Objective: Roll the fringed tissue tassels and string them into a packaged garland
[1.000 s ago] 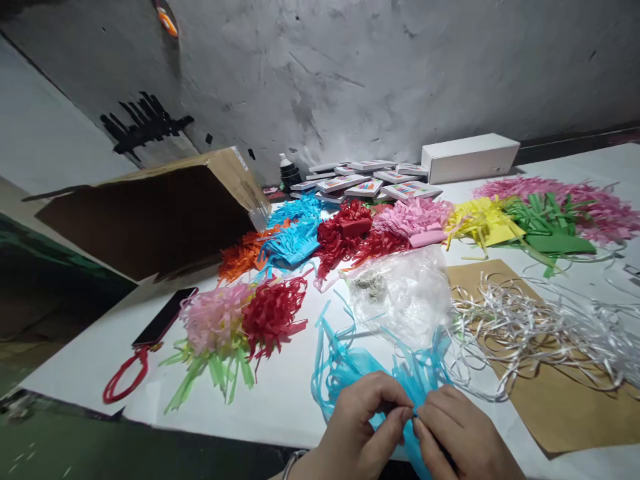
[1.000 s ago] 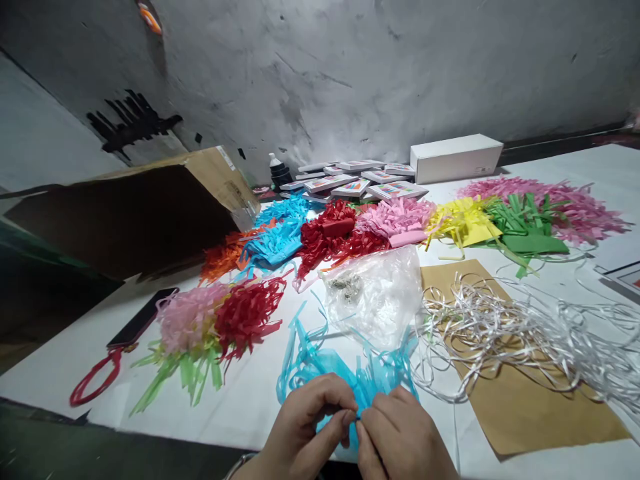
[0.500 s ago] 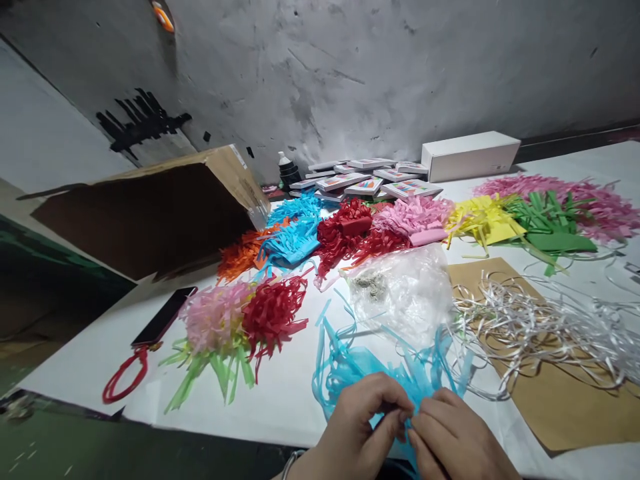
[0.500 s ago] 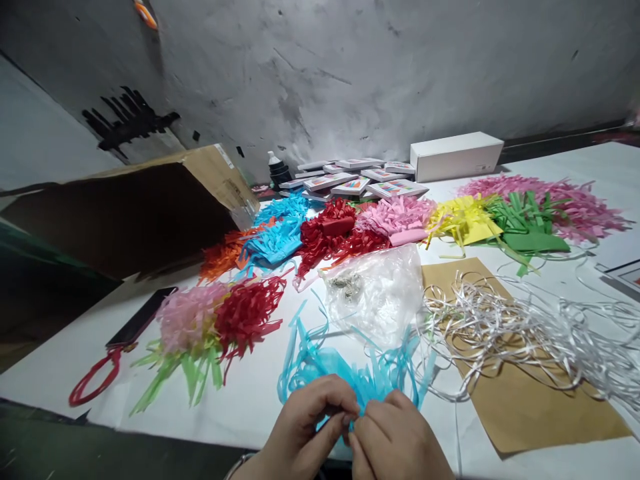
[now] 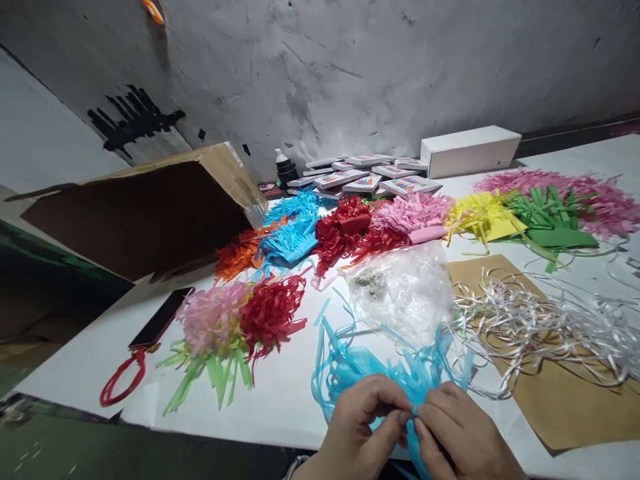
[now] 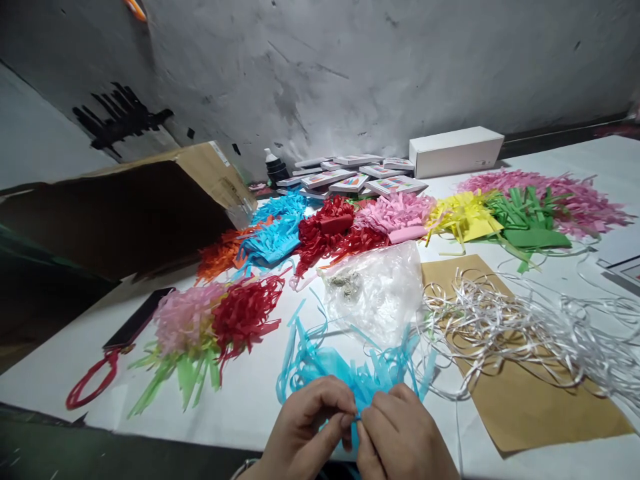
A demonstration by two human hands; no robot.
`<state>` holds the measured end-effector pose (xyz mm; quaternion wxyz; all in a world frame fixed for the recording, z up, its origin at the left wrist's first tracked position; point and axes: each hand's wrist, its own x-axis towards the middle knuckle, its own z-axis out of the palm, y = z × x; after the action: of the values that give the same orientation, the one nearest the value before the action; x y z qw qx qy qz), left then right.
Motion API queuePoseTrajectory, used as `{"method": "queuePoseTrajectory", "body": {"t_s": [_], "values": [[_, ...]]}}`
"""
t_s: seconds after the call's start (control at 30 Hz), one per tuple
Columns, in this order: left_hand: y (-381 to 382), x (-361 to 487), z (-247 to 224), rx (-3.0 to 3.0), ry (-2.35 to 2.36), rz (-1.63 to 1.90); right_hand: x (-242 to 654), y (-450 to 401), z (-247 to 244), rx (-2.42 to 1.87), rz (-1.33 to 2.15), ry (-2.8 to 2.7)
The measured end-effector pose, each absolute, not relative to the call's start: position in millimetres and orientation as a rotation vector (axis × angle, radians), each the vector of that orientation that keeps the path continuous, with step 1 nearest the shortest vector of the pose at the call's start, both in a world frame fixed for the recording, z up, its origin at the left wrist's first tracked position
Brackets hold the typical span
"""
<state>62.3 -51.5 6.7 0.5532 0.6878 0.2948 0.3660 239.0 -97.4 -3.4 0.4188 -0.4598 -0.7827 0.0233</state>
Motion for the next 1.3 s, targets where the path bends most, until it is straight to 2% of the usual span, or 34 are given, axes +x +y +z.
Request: {"method": "queuePoseTrajectory", "body": {"t_s": [0.3, 0.53, 1.07, 1.3], "values": [[-45.2, 60.1, 15.6, 2.03, 0.626, 0.935, 240.1, -98.2, 0.1, -1.207, 0.082, -1.992], [-45.8, 60.5, 11.9, 1.945, 0.688, 0.936, 244.8, -97.6, 5.2, -1.158, 0.241, -1.858], [-47.3, 61.7, 4.0, 1.849, 0.732, 0.926, 246.9, -96.7, 0.8, -1.156, 0.175, -1.807], [-45.7, 67.2, 8.5, 1.705, 0.788, 0.867, 244.4, -97.1, -2.0, -1.154, 0.276, -1.757]]}}
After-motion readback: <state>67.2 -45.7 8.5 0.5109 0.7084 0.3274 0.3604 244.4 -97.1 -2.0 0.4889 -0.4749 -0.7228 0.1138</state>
